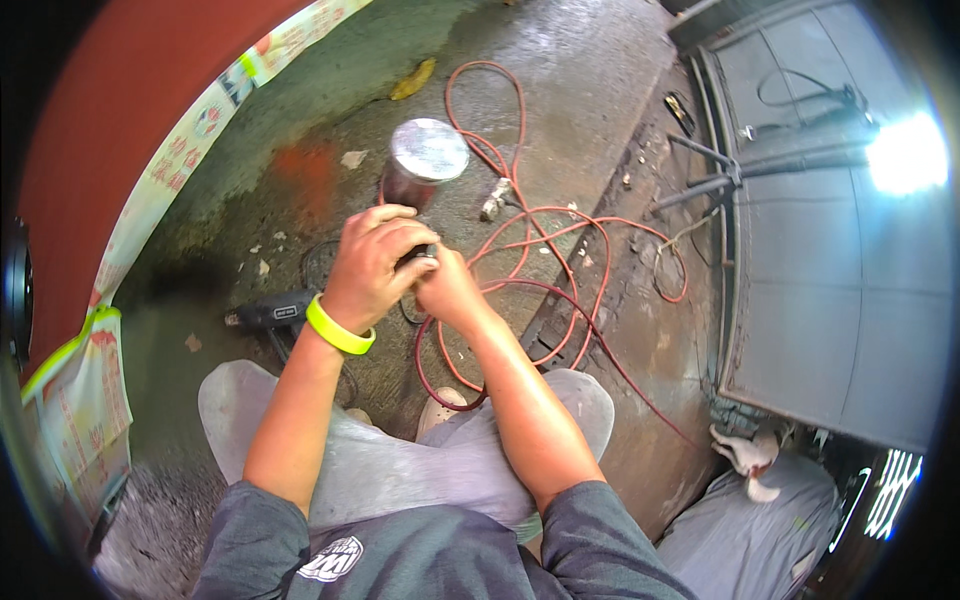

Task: The person walks to a red car door, picks up a spray gun and a heat gun, and sits on the ground. They wipe the door surface, then use the heat gun to warm the paint while spraying it with the spray gun. The person repeatedly wipes and heats the door surface.

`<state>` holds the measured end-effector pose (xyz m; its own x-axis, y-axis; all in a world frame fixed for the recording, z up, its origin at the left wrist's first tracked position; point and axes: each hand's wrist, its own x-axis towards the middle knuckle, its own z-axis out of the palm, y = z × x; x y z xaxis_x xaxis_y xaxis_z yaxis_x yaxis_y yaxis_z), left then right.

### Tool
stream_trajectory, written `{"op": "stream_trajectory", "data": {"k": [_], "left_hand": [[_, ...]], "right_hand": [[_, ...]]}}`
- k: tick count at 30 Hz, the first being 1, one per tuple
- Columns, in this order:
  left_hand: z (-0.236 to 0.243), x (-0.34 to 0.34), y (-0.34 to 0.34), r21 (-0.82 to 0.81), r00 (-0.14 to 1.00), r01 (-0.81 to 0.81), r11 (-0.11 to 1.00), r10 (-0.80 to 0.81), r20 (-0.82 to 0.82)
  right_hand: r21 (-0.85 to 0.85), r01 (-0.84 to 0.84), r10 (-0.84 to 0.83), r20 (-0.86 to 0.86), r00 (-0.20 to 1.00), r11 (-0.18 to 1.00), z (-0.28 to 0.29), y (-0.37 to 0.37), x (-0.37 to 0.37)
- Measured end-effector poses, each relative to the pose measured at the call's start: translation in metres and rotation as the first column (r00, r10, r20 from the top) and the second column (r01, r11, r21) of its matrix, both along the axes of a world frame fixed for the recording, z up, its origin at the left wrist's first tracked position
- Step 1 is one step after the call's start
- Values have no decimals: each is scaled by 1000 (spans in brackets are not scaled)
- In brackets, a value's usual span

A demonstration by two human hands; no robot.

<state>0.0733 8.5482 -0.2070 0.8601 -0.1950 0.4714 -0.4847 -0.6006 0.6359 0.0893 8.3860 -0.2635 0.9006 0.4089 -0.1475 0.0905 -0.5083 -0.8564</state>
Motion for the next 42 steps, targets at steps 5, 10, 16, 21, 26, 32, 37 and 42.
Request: {"op": "stream_trajectory", "data": {"k": [5, 10, 16, 21, 26, 32, 37, 42], "left_hand": [[10, -1, -1, 24, 1000, -20, 1000, 19, 19], [12, -2, 2, 20, 1000, -19, 1000, 19, 25], [12, -2, 2, 28, 999, -25, 999, 24, 26], [14, -3, 1, 35, 999, -32, 999, 32, 13], [14, -2, 2, 57, 999, -39, 998, 38, 27], [14, 0, 3, 73, 1000, -27, 997, 27, 5], [11, 0, 5, 69, 999, -31, 997, 31, 10], [9, 2, 1, 76, 1000, -17, 997, 18, -22]], "right_hand": [[43, 47, -39, -162, 986, 998, 34, 9, 1], [52, 48, -39, -160, 986, 997, 48, 12, 0], [56, 54, -44, -167, 985, 997, 44, 13, 0], [43, 64, -56, -177, 983, 997, 37, 12, 2], [59, 67, -56, -173, 983, 996, 32, 12, 3], [36, 72, -64, -181, 981, 997, 32, 13, 4], [21, 71, -65, -221, 973, 997, 33, 16, 6], [134, 80, -78, -17, 997, 988, -9, 11, 5]]}}
